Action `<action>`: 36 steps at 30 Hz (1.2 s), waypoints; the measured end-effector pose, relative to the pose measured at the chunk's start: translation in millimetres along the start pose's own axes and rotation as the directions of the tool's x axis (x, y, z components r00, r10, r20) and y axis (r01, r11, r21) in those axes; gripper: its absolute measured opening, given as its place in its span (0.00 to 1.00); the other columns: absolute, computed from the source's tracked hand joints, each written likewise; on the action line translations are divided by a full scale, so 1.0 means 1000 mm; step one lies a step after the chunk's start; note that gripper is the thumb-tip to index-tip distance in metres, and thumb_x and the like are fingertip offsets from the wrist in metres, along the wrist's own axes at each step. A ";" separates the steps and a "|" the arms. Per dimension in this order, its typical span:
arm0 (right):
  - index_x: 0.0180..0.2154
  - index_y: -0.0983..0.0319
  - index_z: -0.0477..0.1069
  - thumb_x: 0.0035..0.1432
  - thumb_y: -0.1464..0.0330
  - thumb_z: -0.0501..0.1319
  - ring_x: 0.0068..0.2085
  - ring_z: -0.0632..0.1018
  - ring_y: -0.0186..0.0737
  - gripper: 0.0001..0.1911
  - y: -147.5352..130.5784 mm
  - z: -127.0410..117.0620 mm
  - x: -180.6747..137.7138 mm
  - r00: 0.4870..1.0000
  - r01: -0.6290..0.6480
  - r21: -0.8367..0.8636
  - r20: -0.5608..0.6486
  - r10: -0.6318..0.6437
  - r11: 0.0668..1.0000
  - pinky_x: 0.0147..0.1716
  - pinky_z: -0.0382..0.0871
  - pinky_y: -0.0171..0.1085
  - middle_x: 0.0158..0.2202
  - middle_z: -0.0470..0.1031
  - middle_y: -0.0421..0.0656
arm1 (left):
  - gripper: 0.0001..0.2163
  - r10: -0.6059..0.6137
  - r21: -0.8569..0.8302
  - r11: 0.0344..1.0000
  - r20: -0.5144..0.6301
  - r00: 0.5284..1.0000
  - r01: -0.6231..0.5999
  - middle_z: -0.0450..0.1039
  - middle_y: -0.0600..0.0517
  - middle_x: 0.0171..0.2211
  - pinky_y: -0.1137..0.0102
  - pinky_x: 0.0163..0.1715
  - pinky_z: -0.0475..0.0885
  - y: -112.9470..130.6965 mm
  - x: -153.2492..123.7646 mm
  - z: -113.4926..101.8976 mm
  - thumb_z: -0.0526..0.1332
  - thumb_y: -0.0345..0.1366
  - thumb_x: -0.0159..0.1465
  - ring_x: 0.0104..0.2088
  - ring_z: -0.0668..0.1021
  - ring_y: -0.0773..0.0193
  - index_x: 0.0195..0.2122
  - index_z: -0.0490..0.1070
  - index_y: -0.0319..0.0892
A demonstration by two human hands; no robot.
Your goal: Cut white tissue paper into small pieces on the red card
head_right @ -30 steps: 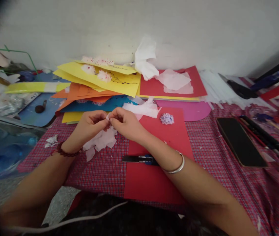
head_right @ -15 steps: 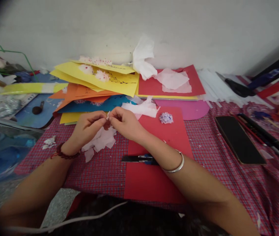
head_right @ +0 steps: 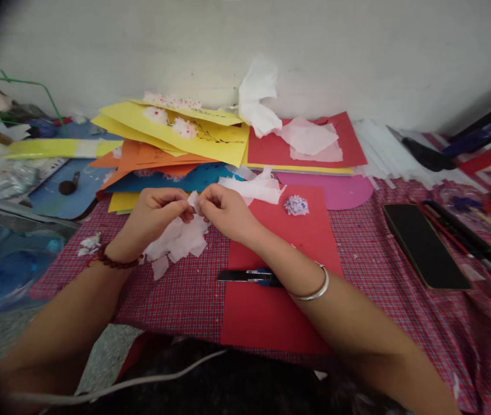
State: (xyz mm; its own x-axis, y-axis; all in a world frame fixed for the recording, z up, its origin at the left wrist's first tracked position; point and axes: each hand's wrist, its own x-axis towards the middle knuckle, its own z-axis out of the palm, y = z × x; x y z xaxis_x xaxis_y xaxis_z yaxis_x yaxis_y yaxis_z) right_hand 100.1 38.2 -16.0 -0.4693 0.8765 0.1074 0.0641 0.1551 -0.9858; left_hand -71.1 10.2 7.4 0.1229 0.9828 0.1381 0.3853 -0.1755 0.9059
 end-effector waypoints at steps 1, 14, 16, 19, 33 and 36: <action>0.28 0.60 0.63 0.58 0.69 0.57 0.28 0.70 0.32 0.06 0.000 0.000 0.000 1.000 0.004 0.001 -0.006 -0.004 1.000 0.29 0.64 0.36 0.25 0.69 0.38 | 0.08 -0.006 -0.023 1.000 0.004 1.000 0.006 0.73 0.54 0.20 0.72 0.27 0.67 -0.001 0.001 -0.001 0.58 0.30 0.54 0.23 0.74 0.69 0.20 0.73 0.41; 0.30 0.61 0.66 0.56 0.72 0.58 0.26 0.69 0.31 0.03 0.001 0.003 -0.001 0.998 0.050 -0.022 -0.030 -0.050 0.999 0.27 0.62 0.35 0.26 0.71 0.38 | 0.10 -0.030 -0.125 0.991 0.118 0.993 0.045 0.72 0.54 0.20 0.74 0.25 0.68 -0.004 0.003 0.001 0.60 0.34 0.58 0.22 0.73 0.71 0.21 0.73 0.40; 0.29 0.61 0.65 0.58 0.71 0.57 0.26 0.70 0.31 0.04 0.001 0.002 0.001 1.000 0.001 0.018 -0.031 -0.001 1.000 0.27 0.64 0.36 0.25 0.70 0.37 | 0.09 -0.042 -0.155 0.986 0.116 0.992 0.060 0.72 0.54 0.20 0.75 0.25 0.69 -0.003 0.003 0.001 0.60 0.33 0.58 0.22 0.74 0.70 0.21 0.73 0.40; 0.31 0.60 0.63 0.59 0.70 0.57 0.27 0.72 0.32 0.04 0.003 0.002 0.002 0.999 -0.032 0.063 -0.030 0.034 0.998 0.29 0.67 0.36 0.25 0.70 0.37 | 0.09 -0.034 -0.163 0.985 0.121 0.992 0.054 0.73 0.54 0.20 0.75 0.25 0.70 0.000 0.003 0.000 0.60 0.32 0.58 0.23 0.74 0.70 0.21 0.73 0.40; 0.31 0.59 0.64 0.54 0.69 0.59 0.26 0.68 0.32 0.04 0.004 0.002 0.000 0.992 0.112 -0.015 -0.051 -0.113 0.994 0.26 0.61 0.37 0.26 0.67 0.36 | 0.11 -0.010 -0.369 0.926 0.174 0.985 0.075 0.75 0.58 0.23 0.72 0.27 0.78 -0.009 0.003 0.005 0.64 0.28 0.54 0.24 0.79 0.68 0.36 0.64 0.43; 0.30 0.60 0.64 0.53 0.69 0.59 0.27 0.69 0.32 0.03 0.003 0.000 0.001 0.993 0.108 0.035 -0.042 -0.106 0.994 0.27 0.62 0.37 0.26 0.67 0.36 | 0.08 -0.036 -0.315 0.946 0.149 0.988 0.081 0.74 0.58 0.22 0.73 0.28 0.78 -0.009 0.004 0.006 0.63 0.28 0.55 0.24 0.80 0.69 0.33 0.65 0.42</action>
State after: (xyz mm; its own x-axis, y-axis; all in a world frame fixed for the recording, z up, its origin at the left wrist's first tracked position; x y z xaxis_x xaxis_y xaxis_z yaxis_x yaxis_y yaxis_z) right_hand 99.6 39.0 -19.2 -0.4364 0.8732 0.2170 -0.0176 0.2328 -0.9724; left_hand -68.9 15.6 -2.7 0.2437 0.9688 0.0448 0.0867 -0.0678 0.9939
